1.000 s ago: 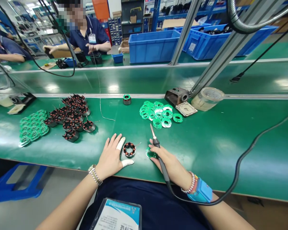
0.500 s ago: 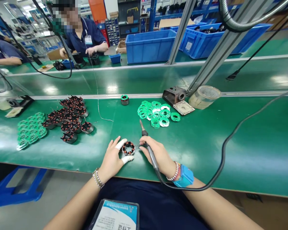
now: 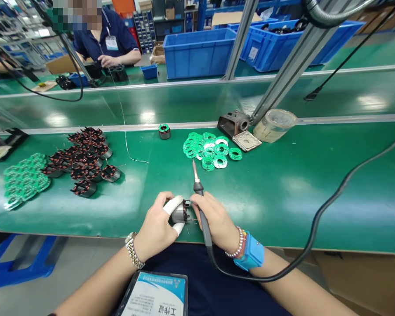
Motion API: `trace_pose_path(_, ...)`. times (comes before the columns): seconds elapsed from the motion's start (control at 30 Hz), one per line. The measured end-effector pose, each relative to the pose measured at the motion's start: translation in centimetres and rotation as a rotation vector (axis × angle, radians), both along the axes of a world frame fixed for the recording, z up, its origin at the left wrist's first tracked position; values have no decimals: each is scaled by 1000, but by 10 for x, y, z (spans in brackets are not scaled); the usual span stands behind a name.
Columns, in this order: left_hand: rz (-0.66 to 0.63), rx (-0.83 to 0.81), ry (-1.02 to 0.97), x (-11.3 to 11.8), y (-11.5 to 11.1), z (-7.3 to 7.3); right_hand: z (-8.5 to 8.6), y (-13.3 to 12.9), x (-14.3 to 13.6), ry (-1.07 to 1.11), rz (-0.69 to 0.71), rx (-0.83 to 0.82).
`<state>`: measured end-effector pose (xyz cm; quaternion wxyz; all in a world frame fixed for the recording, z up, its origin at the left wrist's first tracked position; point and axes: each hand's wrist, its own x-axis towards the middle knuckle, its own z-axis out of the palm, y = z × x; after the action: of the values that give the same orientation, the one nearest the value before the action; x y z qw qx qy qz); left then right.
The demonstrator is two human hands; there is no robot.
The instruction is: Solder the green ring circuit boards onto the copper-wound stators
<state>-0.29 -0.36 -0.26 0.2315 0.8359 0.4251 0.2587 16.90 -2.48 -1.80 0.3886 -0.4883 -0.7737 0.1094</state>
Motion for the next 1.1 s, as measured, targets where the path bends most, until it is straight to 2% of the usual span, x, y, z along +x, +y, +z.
trace_pose_path(0.2,-183,-46,-21,-6,17,2,1,-7,17,64,3,2)
trace_pose_path(0.47,-241,-175,-50,-10,32,0,20,-24,62,185,60,13)
trace_pose_path(0.7,-243,-245,-64,-6,34,-3,16,-23,64,273,-50,-122)
trace_pose_path(1.1,-229,-271,-97,-6,35,-5,14,-21,65,290,-16,-200)
